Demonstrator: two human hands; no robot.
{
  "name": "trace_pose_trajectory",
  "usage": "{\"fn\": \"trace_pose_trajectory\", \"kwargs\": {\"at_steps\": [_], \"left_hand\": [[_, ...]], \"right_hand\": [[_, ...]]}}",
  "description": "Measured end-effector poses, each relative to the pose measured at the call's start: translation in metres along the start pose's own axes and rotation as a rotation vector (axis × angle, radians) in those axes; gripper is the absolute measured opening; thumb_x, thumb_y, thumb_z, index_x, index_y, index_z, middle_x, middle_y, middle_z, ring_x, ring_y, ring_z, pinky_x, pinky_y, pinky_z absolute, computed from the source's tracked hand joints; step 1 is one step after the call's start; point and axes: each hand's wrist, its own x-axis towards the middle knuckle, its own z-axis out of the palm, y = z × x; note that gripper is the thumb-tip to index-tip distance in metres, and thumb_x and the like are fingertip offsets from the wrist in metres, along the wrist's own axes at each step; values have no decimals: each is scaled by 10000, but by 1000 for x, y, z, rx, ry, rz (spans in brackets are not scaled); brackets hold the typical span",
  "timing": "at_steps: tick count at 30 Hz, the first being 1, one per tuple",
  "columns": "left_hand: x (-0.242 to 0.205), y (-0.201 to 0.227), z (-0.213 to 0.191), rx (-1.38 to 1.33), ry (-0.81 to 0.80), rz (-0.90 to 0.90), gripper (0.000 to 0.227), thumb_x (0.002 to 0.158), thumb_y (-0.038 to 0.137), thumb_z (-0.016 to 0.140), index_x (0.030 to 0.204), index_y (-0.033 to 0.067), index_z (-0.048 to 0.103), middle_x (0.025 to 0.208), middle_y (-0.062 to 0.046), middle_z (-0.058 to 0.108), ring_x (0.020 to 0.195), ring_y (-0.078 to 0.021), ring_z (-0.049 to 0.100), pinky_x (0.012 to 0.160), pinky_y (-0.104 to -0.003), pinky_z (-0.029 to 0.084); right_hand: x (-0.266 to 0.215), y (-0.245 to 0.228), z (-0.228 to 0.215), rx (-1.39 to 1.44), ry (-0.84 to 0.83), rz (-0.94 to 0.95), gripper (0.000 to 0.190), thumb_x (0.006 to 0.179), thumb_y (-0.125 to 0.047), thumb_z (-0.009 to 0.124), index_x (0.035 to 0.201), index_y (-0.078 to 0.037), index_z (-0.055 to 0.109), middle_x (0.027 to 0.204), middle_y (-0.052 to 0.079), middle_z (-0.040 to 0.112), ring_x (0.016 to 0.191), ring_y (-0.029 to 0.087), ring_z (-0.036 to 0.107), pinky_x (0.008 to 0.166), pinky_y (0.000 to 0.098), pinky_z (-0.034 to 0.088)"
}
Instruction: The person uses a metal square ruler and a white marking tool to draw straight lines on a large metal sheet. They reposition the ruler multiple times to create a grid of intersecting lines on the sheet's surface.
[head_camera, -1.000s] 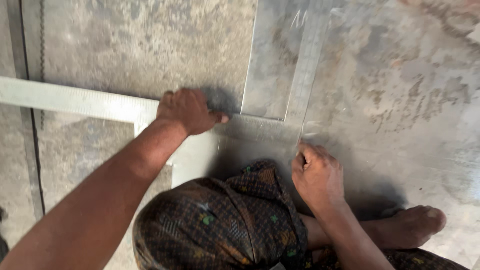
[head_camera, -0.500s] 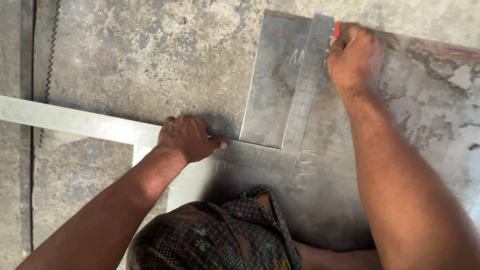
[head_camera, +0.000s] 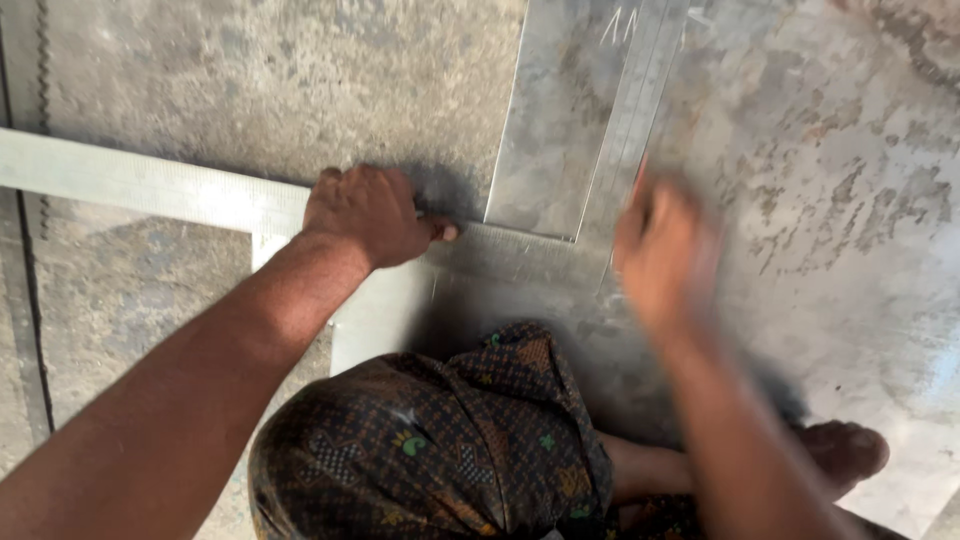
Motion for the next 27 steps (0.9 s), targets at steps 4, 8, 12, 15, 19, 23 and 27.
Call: {"fn": "trace_pose_trajectory", "kwargs": {"at_steps": [4,8,12,15,19,23,27], "left_hand": [[9,-7,10,-17,123,63,885,868,806,570,1259,14,625,1170,-181,659,1201,-303,596,1094,-524,390],[8,-7,12,-11,102,61,868,896,812,536,1221,17,659,1122,-184,682,1163,-311,633,1102,-537,404],[6,-6,9,-19,87,56,866,881,813,548,1205,19,669,1098,-165,699,1162,-289,644,1133,-530,397],[3,-8,6,-38,108,73,834,857,807,570,1179,46,682,1076,-158,705,1152,-286,639,1139,-515,395],[0,-13,2,-45,58,60,792,883,790,557,1124,57,736,1040,-173,726,1092,-317,693,1141,-524,434],[2,-27,6,-50,104,9,866,854,825,588,1131,16,722,1037,-216,702,1108,-374,679,1104,-560,454],[7,-39,9,-36,114,-36,908,800,845,616,1146,13,730,1062,-228,722,1152,-382,680,1072,-549,518]], "right_hand": [[-105,-25,0,91,-79,77,173,936,-88,640,1054,3,727,962,205,710,805,342,702,746,473,571],[-124,-33,-5,98,-124,119,176,908,-90,647,1047,-35,741,1044,178,747,885,331,738,806,446,596],[-119,-40,-21,136,-65,110,253,896,-81,662,1130,-46,752,991,167,741,851,330,731,788,443,587],[-119,-44,-23,126,-71,233,183,931,-109,680,1091,-42,740,1035,159,727,904,336,714,815,439,570],[-123,-40,-17,121,-107,27,141,943,-106,682,1058,-42,731,1198,146,694,1091,338,668,980,478,513],[-125,-42,-12,119,-88,-88,140,925,-107,690,1038,-34,725,1317,161,659,1190,361,617,1060,517,463],[-120,-46,-12,133,-138,-122,126,897,-105,702,994,-29,724,1367,176,631,1227,372,586,1041,519,461]]}}
